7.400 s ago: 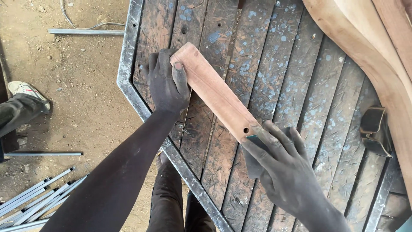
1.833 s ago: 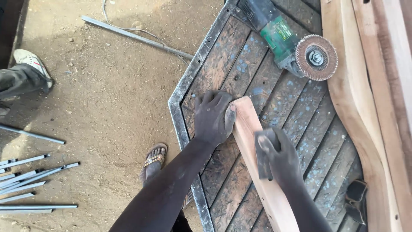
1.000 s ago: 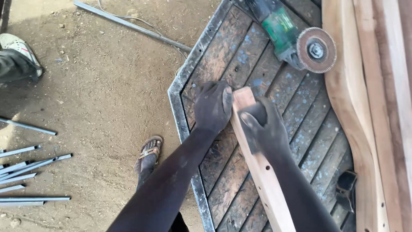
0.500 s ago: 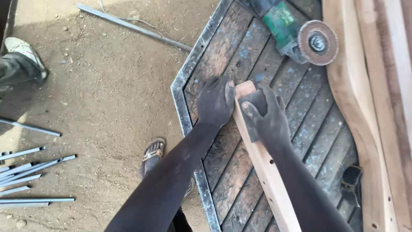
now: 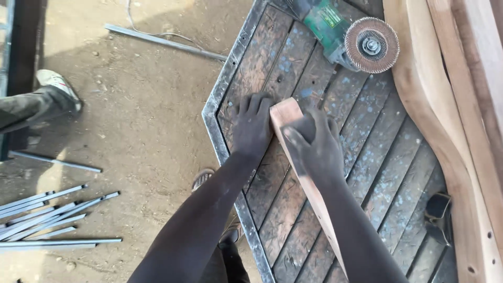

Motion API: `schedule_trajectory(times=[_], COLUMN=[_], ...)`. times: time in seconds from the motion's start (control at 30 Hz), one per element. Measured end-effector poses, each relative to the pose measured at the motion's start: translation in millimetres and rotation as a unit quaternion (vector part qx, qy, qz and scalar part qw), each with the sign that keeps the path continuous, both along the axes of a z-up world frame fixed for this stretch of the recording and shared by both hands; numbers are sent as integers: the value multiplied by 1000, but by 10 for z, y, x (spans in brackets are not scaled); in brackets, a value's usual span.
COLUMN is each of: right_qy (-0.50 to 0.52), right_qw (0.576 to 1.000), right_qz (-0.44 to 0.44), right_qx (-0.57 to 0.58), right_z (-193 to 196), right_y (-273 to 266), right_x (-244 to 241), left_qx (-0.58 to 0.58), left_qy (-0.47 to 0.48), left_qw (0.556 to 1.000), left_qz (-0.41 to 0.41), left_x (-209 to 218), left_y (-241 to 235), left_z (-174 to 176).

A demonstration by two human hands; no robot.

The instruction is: Sanding a long wooden plank manually with sandpaper on a workshop table

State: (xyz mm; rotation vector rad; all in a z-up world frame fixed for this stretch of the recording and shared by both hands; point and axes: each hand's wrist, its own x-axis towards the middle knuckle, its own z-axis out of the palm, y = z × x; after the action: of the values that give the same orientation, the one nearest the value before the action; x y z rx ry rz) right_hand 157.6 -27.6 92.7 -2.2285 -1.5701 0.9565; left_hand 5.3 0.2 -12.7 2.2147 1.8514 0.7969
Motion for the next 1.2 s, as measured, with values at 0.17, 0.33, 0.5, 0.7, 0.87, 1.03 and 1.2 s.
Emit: schedule_trajectory(times=[0.17, 0.33, 0.5, 0.7, 0.87, 1.03, 1.2], right_qy=[-36, -54, 3, -46, -24, -43, -42], right_qw=[999, 991, 999, 994, 999, 997, 995], right_qz=[16, -49, 26, -27, -24, 32, -49], right_qx=[-24, -116, -22, -96, -40, 61, -77], right_z=[193, 110, 137, 378, 295, 226, 326], right_y=[-388, -531, 396, -338, 73, 260, -471], right_x=[235, 320, -234, 47, -228, -288, 53], left_qx=[4, 15, 62, 60, 56, 85, 88], left_qy=[25, 41, 16, 24, 10, -38, 19], left_qw=[1000, 999, 998, 997, 998, 996, 995], left_qz=[10, 27, 17, 30, 21, 12, 30], left_x=[29, 6, -4, 29, -12, 23, 14], left_y=[65, 83, 48, 56, 77, 76, 66], left_z=[-111, -43, -77, -41, -3, -51, 5])
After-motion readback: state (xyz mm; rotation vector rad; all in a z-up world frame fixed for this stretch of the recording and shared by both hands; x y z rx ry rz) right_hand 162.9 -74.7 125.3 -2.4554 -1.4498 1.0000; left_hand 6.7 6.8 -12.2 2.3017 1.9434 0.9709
